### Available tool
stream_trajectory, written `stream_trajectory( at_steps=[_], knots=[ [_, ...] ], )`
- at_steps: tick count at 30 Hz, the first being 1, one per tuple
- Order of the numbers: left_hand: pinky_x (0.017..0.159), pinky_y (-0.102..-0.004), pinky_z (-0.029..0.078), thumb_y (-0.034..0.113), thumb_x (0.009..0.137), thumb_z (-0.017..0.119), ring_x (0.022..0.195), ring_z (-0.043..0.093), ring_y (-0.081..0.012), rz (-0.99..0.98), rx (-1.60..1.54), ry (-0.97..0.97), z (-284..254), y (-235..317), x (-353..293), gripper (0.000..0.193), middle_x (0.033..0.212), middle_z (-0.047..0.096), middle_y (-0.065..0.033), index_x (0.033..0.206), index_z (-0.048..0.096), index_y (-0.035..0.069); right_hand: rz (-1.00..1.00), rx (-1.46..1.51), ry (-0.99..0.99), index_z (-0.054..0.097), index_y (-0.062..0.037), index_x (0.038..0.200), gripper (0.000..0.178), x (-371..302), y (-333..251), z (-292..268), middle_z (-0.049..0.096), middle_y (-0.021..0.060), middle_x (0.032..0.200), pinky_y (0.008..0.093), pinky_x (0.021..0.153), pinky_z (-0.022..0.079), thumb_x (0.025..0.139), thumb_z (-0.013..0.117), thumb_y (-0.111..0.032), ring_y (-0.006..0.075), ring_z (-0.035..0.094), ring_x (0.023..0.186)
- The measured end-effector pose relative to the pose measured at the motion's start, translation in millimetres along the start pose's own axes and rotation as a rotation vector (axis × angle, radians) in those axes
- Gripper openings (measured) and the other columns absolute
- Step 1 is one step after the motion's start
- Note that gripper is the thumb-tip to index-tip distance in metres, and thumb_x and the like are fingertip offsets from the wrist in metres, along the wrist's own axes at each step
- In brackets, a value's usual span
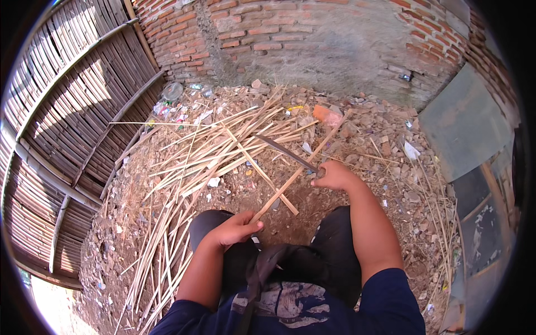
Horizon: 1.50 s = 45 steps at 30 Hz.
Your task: The person strips layers from bamboo strips using a knife.
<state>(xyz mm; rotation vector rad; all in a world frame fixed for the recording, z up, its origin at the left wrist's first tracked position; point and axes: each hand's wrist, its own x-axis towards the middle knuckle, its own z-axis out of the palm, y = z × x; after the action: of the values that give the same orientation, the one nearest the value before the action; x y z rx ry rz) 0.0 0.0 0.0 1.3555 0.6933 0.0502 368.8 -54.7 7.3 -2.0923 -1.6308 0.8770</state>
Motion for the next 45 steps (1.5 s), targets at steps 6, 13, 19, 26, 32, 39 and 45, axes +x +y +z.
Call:
stream_trajectory(
  at_steps=[6, 13, 19, 26, 32, 39, 45],
  knots=[
    [0.049, -0.0229, 0.027, 0.043, 0.094, 0.070, 0.057, 0.037, -0.0038, -0.014, 0.012, 0.011, 6, 1, -2, 0.039, 0.069, 0.044, 0.0074, 0.097, 0.057, 0.007, -0.257, -0.316, -0.166, 0.071, -0.0036, 0.105, 0.050, -16, -46, 29, 0.071, 0.0179, 0.089, 0.0438, 0.077, 0.054, 0.075, 0.081, -0.042, 0.0330, 0.069, 0.086],
    [0.050, -0.0219, 0.024, 0.040, 0.095, 0.070, 0.057, 0.035, -0.0041, -0.015, -0.019, -0.010, 6, 6, -4, 0.033, 0.070, 0.041, 0.0083, 0.100, 0.056, 0.010, 0.026, -0.041, 0.050, 0.070, -0.0014, 0.113, 0.058, 4, 1, 0, 0.071, 0.0203, 0.104, 0.0421, 0.087, 0.053, 0.074, 0.081, -0.043, 0.0341, 0.068, 0.098],
    [0.050, -0.0220, 0.026, 0.039, 0.095, 0.070, 0.056, 0.035, -0.0045, -0.024, -0.105, -0.043, 3, 3, 1, 0.033, 0.070, 0.042, 0.0078, 0.097, 0.054, 0.010, 0.056, -0.106, 0.129, 0.071, -0.0049, 0.112, 0.051, 0, 9, 2, 0.071, 0.0207, 0.103, 0.0428, 0.087, 0.053, 0.075, 0.081, -0.039, 0.0350, 0.068, 0.100],
    [0.049, -0.0221, 0.028, 0.038, 0.095, 0.069, 0.054, 0.036, -0.0050, -0.021, -0.084, -0.022, 3, 2, -5, 0.033, 0.068, 0.042, 0.0063, 0.095, 0.053, 0.009, -0.230, -0.246, -0.221, 0.071, -0.0060, 0.106, 0.045, -13, -50, 24, 0.071, 0.0189, 0.095, 0.0436, 0.079, 0.053, 0.076, 0.081, -0.038, 0.0350, 0.069, 0.091],
    [0.049, -0.0227, 0.028, 0.036, 0.095, 0.068, 0.054, 0.035, -0.0068, 0.035, -0.193, -0.047, -2, 2, -5, 0.032, 0.066, 0.042, 0.0044, 0.095, 0.053, 0.008, 0.034, 0.064, 0.196, 0.069, 0.0002, 0.113, 0.055, 3, 9, -6, 0.071, 0.0225, 0.096, 0.0425, 0.081, 0.053, 0.076, 0.081, -0.038, 0.0332, 0.070, 0.091],
    [0.049, -0.0224, 0.027, 0.038, 0.096, 0.067, 0.053, 0.034, -0.0066, 0.044, -0.218, -0.012, -1, -1, -4, 0.033, 0.064, 0.039, 0.0052, 0.097, 0.053, 0.007, -0.073, -0.086, 0.003, 0.071, -0.0061, 0.111, 0.046, -13, -23, 7, 0.071, 0.0178, 0.088, 0.0433, 0.077, 0.054, 0.077, 0.079, -0.036, 0.0317, 0.070, 0.087],
    [0.049, -0.0222, 0.027, 0.037, 0.095, 0.068, 0.053, 0.034, -0.0066, 0.082, -0.205, -0.027, -2, 0, -9, 0.033, 0.064, 0.039, 0.0053, 0.093, 0.051, 0.009, -0.299, -0.183, -0.130, 0.071, -0.0055, 0.099, 0.037, -18, -55, 22, 0.071, 0.0163, 0.081, 0.0430, 0.072, 0.054, 0.079, 0.078, -0.035, 0.0276, 0.072, 0.077]
  ],
)
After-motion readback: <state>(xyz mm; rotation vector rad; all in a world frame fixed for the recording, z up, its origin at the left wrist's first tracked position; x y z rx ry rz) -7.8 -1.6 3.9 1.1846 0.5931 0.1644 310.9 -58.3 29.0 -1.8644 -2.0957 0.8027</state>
